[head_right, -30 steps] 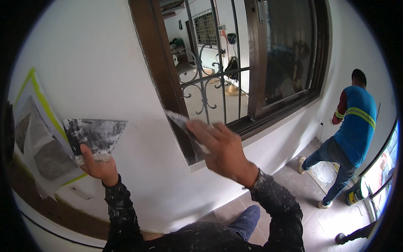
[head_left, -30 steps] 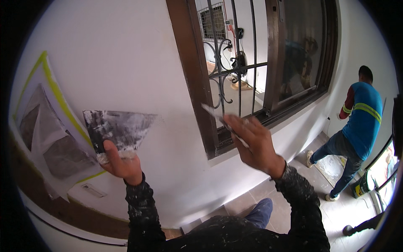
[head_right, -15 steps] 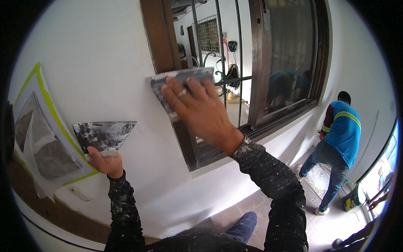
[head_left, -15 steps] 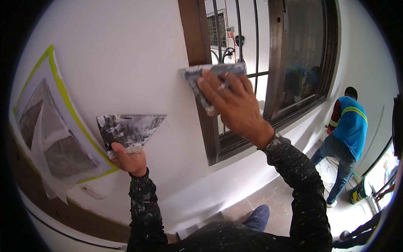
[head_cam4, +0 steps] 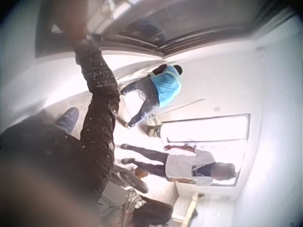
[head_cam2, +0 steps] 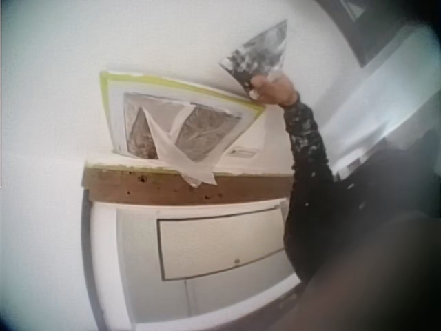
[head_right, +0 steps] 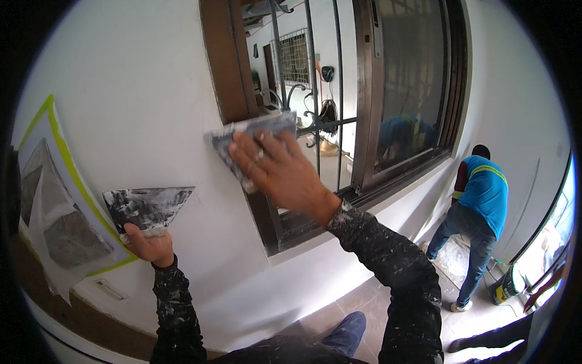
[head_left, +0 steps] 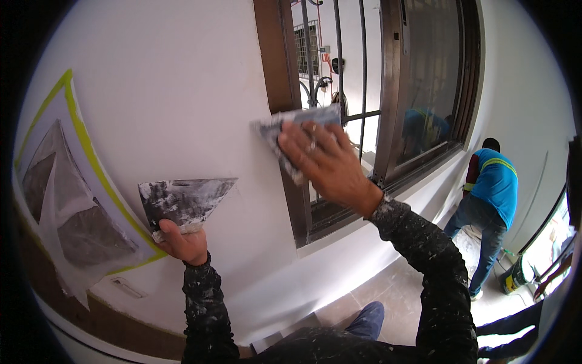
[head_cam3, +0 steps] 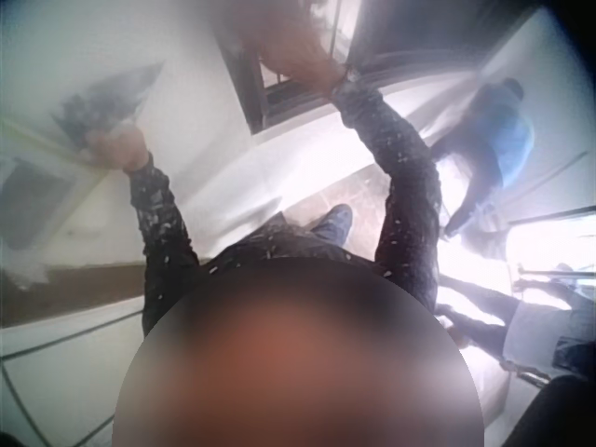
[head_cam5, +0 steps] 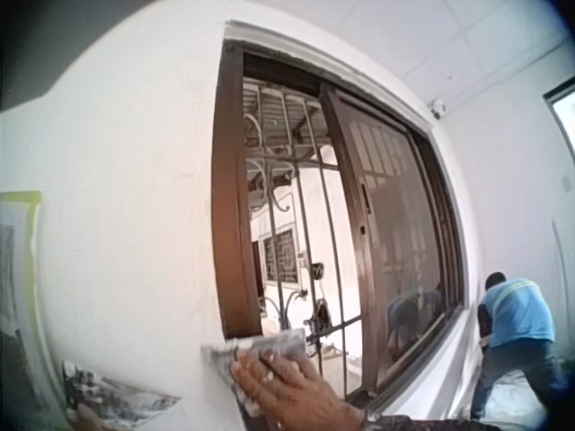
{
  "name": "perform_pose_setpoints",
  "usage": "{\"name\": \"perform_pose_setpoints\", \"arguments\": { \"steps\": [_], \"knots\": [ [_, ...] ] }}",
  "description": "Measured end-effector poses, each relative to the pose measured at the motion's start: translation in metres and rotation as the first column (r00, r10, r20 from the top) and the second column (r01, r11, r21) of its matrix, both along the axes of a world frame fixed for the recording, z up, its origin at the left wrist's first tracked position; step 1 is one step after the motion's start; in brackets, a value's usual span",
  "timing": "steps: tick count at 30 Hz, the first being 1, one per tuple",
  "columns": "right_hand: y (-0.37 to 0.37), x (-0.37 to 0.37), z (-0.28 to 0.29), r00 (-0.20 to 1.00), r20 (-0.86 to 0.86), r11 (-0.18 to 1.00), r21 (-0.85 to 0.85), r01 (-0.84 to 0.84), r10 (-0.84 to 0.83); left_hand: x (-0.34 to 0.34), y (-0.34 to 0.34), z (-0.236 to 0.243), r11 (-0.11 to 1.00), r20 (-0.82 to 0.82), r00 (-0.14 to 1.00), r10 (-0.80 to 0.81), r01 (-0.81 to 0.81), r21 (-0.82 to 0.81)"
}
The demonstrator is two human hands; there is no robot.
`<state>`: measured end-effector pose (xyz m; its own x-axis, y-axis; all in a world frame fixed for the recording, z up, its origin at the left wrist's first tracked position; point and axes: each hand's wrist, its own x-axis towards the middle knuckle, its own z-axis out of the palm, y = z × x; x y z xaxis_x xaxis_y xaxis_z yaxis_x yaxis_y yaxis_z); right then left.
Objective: The person uses a putty knife to apply plaster to a wall around a window frame. They repeatedly scoop plaster from a hawk and smooth it onto the wall surface. Another worker is visible in the background moving around the room.
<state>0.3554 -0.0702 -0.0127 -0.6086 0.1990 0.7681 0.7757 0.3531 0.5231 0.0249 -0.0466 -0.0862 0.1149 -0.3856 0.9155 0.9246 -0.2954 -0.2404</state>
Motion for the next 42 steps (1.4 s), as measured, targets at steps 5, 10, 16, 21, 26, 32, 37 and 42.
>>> {"name": "perform_pose_setpoints", "arguments": {
  "steps": [5, 10, 16, 21, 26, 32, 37, 42],
  "knots": [
    [-0.014, -0.002, -0.019, 0.981, 0.101, 0.985, -0.063, -0.161, 0.166, -0.003, -0.005, -0.003, 0.98, 0.025, 1.0, 0.014, -0.009, -0.197],
    [0.005, 0.004, 0.022, 0.999, 0.034, 0.996, 0.093, -0.006, 0.003, -0.003, -0.004, -0.002, 0.998, -0.044, 0.998, 0.037, -0.039, -0.057],
    [-0.01, -0.015, 0.003, 0.963, 0.136, 0.972, 0.002, -0.235, 0.232, -0.006, -0.006, -0.006, 0.882, 0.144, 0.962, -0.234, 0.272, -0.385],
    [-0.021, -0.011, 0.036, 0.989, 0.062, 0.991, -0.035, -0.133, 0.135, -0.003, -0.002, -0.005, 0.998, -0.067, 0.997, -0.026, 0.022, -0.065],
    [-0.008, -0.005, 0.059, 0.99, 0.132, 0.998, 0.032, -0.055, 0.05, -0.005, -0.005, -0.005, 0.943, 0.035, 0.992, -0.122, 0.127, -0.307],
    [-0.039, 0.001, -0.009, 0.959, 0.235, 0.971, -0.211, -0.111, 0.16, 0.001, -0.004, 0.001, 0.995, -0.032, 0.998, -0.059, 0.057, -0.082],
    [-0.034, 0.009, 0.011, 0.786, -0.429, 0.864, -0.026, -0.503, 0.445, 0.011, -0.005, 0.012, 0.999, -0.022, 1.0, 0.004, -0.004, 0.042],
    [-0.027, -0.003, 0.033, 0.27, -0.873, 0.636, 0.058, -0.769, 0.406, 0.011, -0.011, 0.013, 0.999, -0.038, 0.999, 0.018, -0.016, 0.031]
  ]
}}
